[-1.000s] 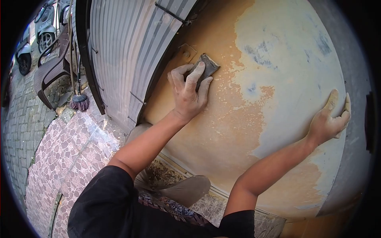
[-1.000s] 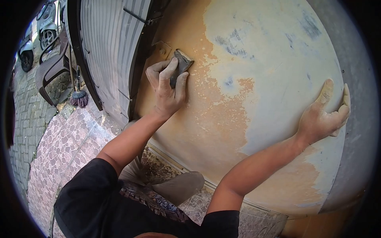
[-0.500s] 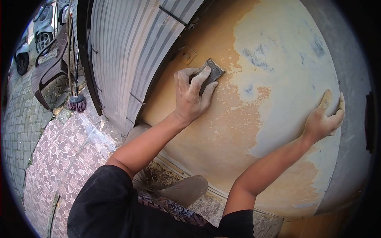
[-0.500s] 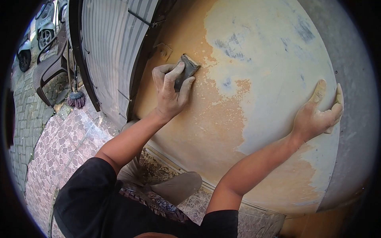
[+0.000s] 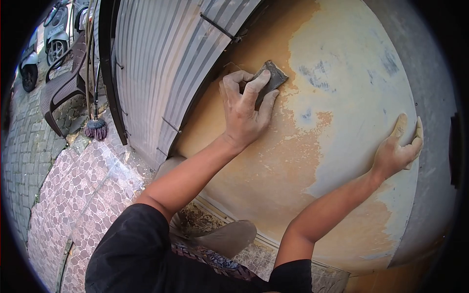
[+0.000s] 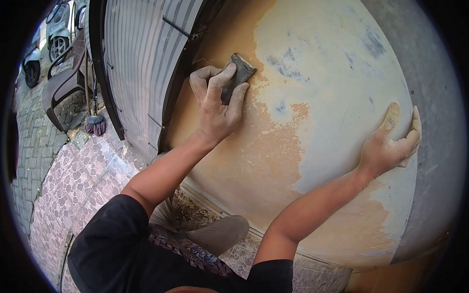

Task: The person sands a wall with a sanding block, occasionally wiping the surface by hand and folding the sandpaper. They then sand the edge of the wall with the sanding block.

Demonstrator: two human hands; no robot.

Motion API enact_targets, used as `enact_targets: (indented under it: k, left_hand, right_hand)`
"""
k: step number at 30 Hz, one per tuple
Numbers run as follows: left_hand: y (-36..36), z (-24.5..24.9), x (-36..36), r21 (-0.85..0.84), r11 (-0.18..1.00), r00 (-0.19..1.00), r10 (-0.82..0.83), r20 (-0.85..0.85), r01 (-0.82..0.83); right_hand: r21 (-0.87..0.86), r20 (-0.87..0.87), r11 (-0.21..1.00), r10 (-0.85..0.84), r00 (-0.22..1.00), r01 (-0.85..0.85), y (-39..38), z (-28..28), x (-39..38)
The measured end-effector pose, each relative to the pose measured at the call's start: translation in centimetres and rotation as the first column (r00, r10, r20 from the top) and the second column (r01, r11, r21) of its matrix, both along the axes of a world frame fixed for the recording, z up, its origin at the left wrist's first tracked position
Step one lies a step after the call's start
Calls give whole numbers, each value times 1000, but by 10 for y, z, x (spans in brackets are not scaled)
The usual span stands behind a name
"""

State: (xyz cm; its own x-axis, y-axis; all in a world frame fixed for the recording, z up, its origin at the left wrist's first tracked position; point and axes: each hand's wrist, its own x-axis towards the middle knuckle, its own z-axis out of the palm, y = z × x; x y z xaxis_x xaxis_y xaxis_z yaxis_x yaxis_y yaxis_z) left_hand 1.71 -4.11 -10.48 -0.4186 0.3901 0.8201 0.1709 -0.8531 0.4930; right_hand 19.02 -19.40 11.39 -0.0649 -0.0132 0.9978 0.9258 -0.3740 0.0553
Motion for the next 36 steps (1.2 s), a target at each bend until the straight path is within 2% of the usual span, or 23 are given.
enact_targets:
  k: [1,3,5,7,8,9,11,13,14,16,17,20,21,23,26,28,29,31,33,34,35,36]
  left_hand:
    - [-3,-12,3,-6,1000,1000,3,2,-3]
    - [-20,-68,19,5,1000,998,8,-66,-8]
    - [-30,-152,16,120,992,967,-11,-254,42]
    - [-37,-170,3,93,994,956,-24,-293,53]
    - [-34,-173,3,65,996,943,-36,-331,61]
    - [-31,-154,4,9,994,959,-102,-265,108]
    - [-23,-81,2,-20,996,987,-92,-133,90]
    - [-5,-16,-2,-49,992,991,-113,75,116]
    - [-2,-10,5,-50,991,990,-118,80,122]
    - [1,-3,13,-31,999,987,-5,158,10]
    - [-6,-20,15,12,1000,1000,22,6,-22]
    - [-47,-110,23,89,987,964,-106,-245,131]
    - [-52,-114,14,135,976,932,-113,-345,168]
    - [-45,-108,17,122,979,937,-118,-329,166]
    - [-37,-36,11,42,986,955,-142,-260,158]
    - [-21,1,17,3,992,987,-129,93,129]
    - [-22,-1,21,6,991,986,-136,94,136]
    - [-26,-16,31,9,999,998,-43,56,42]
    - [-50,-73,35,128,984,974,-92,-208,121]
    - [-55,-113,33,197,965,917,-83,-390,172]
    - [-56,-147,32,257,947,871,-46,-489,194]
    - [-58,-145,31,267,946,873,-34,-486,185]
  right_hand:
    - [0,1,1000,26,1000,-26,1,0,0]
    - [2,-2,999,34,999,-34,3,0,-1]
    - [12,-5,999,37,999,-37,2,1,0]
    - [-4,-3,1000,12,1000,-12,2,2,1]
    - [6,1,1000,14,1000,-14,4,3,1]
    - [9,4,1000,12,1000,-12,4,3,1]
    - [-9,1,1000,-6,1000,6,1,0,-1]
    - [2,-21,999,46,999,-46,2,0,-5]
    - [0,-15,999,40,999,-40,2,1,-3]
    - [-3,-11,999,33,999,-34,1,1,0]
    - [-1,-11,1000,31,999,-31,0,1,1]
    - [16,-3,1000,17,1000,-17,3,0,0]
    - [22,-4,1000,-14,1000,14,3,-1,-2]
    - [52,2,998,-35,999,35,8,1,-2]
    - [26,10,1000,-16,1000,15,3,-1,0]
    - [15,19,999,-30,999,30,2,-1,-1]
    - [18,20,999,-37,999,37,1,-1,-1]
    - [12,21,1000,8,1000,-8,2,-1,0]
    - [22,22,1000,6,1000,-7,4,-1,-1]
    - [24,23,1000,2,1000,-3,4,-1,-2]
    - [26,24,1000,7,1000,-8,3,-2,-1]
    - [24,31,999,22,999,-23,3,-1,1]
